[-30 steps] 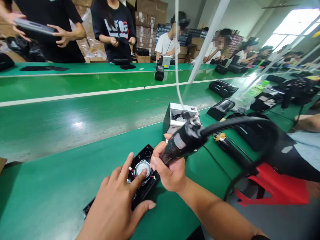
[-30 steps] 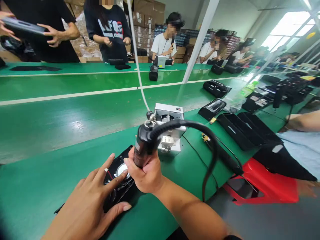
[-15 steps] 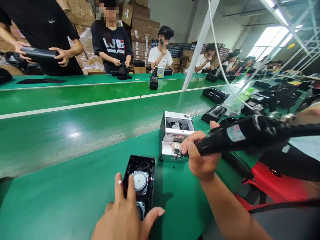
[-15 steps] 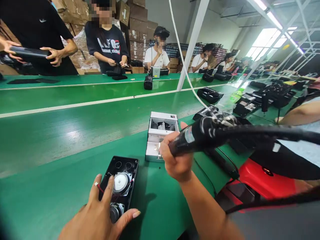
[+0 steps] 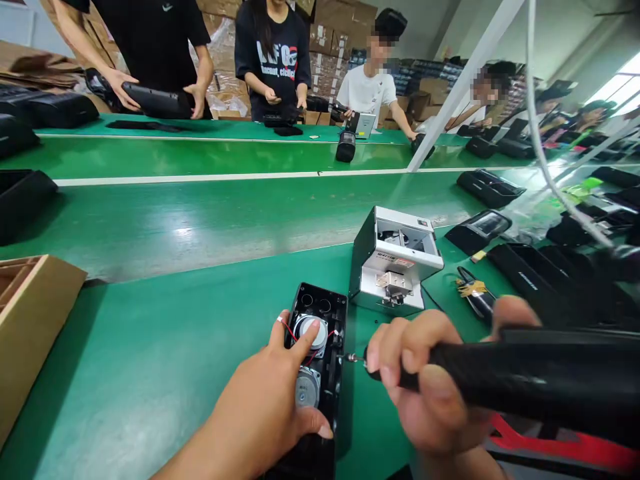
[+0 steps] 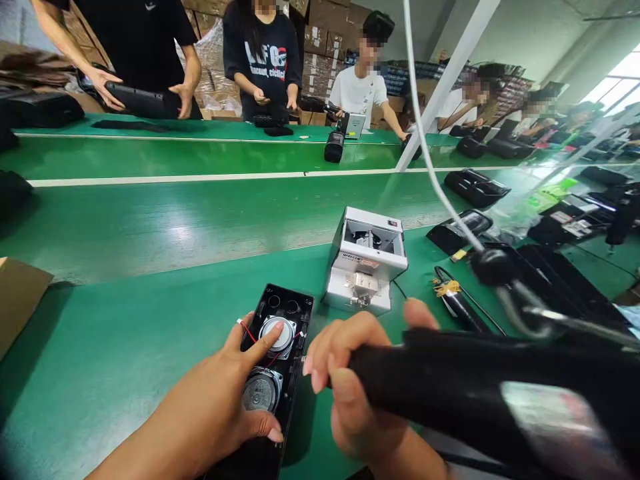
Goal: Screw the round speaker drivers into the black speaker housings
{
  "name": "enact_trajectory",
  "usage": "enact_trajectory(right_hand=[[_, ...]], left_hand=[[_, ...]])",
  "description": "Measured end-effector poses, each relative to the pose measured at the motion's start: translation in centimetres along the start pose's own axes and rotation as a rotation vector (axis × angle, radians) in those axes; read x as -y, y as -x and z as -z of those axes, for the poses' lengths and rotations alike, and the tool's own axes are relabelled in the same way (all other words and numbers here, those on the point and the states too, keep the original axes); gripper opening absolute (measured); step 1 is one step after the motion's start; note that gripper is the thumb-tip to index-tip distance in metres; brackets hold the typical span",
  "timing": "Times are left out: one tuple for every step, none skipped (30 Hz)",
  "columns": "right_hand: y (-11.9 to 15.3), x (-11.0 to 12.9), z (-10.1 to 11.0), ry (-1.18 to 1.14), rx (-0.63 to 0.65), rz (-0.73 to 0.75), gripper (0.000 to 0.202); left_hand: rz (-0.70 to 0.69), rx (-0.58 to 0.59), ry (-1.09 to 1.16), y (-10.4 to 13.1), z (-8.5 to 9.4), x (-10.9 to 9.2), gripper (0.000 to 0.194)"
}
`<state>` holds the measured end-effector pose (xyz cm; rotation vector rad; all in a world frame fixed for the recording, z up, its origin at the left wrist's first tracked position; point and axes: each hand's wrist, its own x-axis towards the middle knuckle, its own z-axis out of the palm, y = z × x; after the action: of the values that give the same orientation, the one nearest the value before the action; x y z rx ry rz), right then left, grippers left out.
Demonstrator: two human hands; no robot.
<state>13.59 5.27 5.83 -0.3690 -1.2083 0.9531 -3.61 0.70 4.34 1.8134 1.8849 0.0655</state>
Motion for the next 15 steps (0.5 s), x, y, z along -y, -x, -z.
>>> enact_trajectory(right_hand=[[0.5, -0.6, -0.3, 0.010, 0.031, -0.004, 0.055], [0.9, -1.3, -0.4, 0.027, 0.057, 0.002, 0.056], [1.2, -1.9, -0.5, 0.049, 0.076, 0.010, 0.057], [1.5, -2.5, -0.4, 0.071, 0.096, 0.014, 0.058], [1.7, -3.0, -0.4, 0.086, 0.114, 0.016, 0.059], [1.9, -3.4, -0.3, 0.096, 0.125, 0.018, 0.059], [1.9, -3.6, -0.2, 0.100, 0.127, 0.018, 0.060], [2.0, -3.8, -0.1, 0.102, 0.124, 0.013, 0.060], [2.0, -3.9, 0.0, 0.103, 0.120, 0.009, 0.060], [2.0, -4.0, 0.1, 0.103, 0.114, 0.007, 0.061], [2.1, -4.1, 0.1, 0.100, 0.112, 0.005, 0.062], [2.2, -4.2, 0.2, 0.092, 0.114, -0.001, 0.063], [2.3, -4.2, 0.2, 0.080, 0.121, -0.008, 0.064], [2.4, -4.3, 0.3, 0.065, 0.129, -0.014, 0.065], [2.5, -4.4, 0.3, 0.049, 0.134, -0.020, 0.066]], left_hand=[[0.002, 0.005, 0.000, 0.0, 0.1, 0.0, 0.125], [0.002, 0.008, 0.002, 0.0, 0.2, -0.1, 0.125], [0.001, 0.012, 0.003, 0.0, 0.3, -0.1, 0.125], [0.001, 0.017, 0.002, 0.0, 0.4, -0.1, 0.126], [0.001, 0.026, 0.000, 0.0, 0.5, -0.1, 0.126], [0.004, 0.036, -0.004, 0.0, 0.5, -0.2, 0.126], [0.009, 0.045, -0.009, 0.0, 0.6, -0.2, 0.125], [0.011, 0.054, -0.012, 0.1, 0.7, -0.3, 0.125], [0.011, 0.059, -0.015, 0.1, 0.7, -0.3, 0.125], [0.007, 0.060, -0.018, 0.1, 0.7, -0.3, 0.124], [0.001, 0.059, -0.020, 0.2, 0.7, -0.3, 0.123], [-0.003, 0.059, -0.021, 0.2, 0.7, -0.3, 0.123], [-0.005, 0.061, -0.021, 0.3, 0.7, -0.3, 0.123], [-0.007, 0.063, -0.022, 0.3, 0.7, -0.3, 0.123], [-0.006, 0.064, -0.021, 0.3, 0.7, -0.3, 0.123]])
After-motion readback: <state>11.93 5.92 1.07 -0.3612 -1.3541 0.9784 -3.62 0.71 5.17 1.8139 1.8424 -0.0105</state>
